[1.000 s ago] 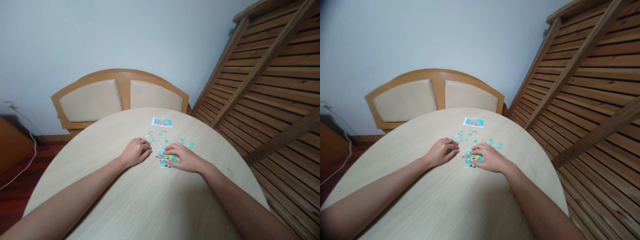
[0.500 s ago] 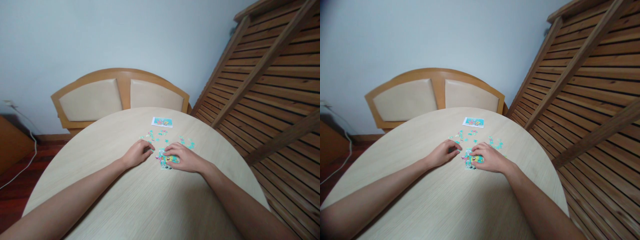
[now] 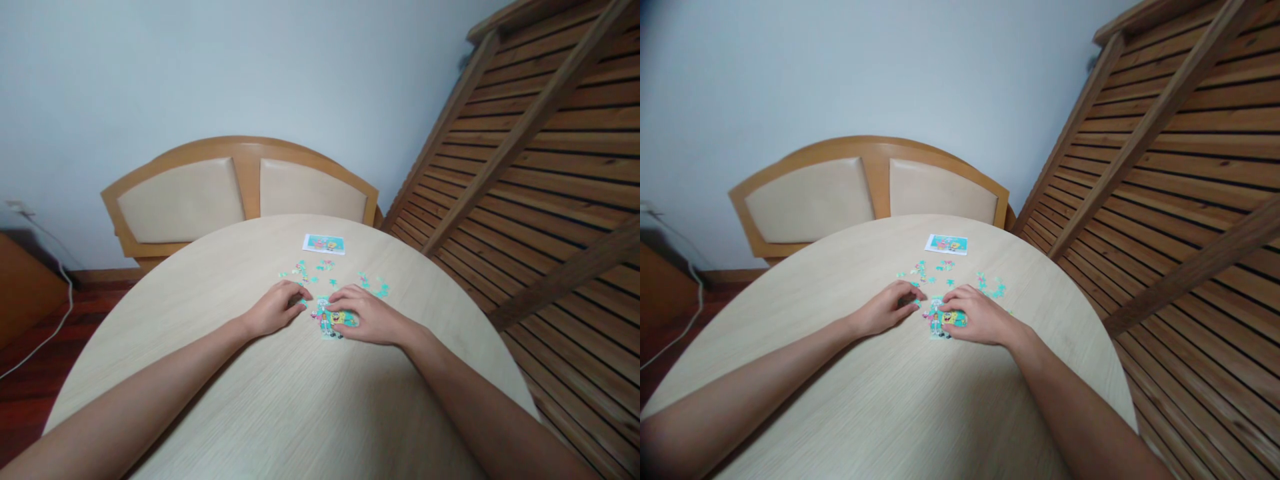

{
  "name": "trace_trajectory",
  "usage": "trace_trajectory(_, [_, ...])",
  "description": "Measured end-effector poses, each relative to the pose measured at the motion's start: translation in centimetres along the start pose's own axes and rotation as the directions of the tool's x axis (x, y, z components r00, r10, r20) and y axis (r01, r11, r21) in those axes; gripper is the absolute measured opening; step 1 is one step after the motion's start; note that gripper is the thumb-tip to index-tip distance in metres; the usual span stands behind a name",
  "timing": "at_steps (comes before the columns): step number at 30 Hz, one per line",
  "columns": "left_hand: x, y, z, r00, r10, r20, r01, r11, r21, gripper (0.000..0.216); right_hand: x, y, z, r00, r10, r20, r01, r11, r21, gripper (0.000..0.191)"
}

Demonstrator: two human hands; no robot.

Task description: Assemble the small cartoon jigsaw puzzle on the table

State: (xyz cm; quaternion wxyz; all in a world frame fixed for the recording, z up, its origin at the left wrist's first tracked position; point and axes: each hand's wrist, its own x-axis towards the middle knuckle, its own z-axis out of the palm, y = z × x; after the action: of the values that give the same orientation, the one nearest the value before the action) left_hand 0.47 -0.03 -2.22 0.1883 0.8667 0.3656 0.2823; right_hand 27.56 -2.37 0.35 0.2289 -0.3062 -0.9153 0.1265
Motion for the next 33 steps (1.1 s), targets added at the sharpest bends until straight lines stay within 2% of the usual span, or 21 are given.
trace_trajectory(4, [0.0, 0.2, -0.1, 1.0, 0.015, 0.005, -0.015, 0.999, -0.048, 0.018, 0.0, 0.0, 0.1, 1.0, -0.003, 0.008, 0.003, 1.0, -0.006, 0.03])
trace_trajectory(10, [0.1, 1.1, -0.2, 1.0, 0.007, 0.018, -0.003, 0.977, -0.214, 0.014, 0.0, 0.0, 0.2, 1.0, -0.018, 0.0, 0.018, 1.0, -0.011, 0.03])
trace_trajectory(17, [0.3, 2.0, 0.2, 0.996, -0.087, -0.035, 0.067, 0.918, -0.392, 0.017, 0.1, -0.3, 0.3, 1.0, -0.013, 0.005, 0.013, 1.0, -0.025, 0.03])
trace_trajectory(33, [0.2, 1.5, 1.3, 0.995, -0.094, -0.041, 0.067, 0.899, -0.432, 0.017, 0.2, -0.6, 0.2, 1.0, -0.024, 0.011, 0.024, 0.999, -0.026, 0.031])
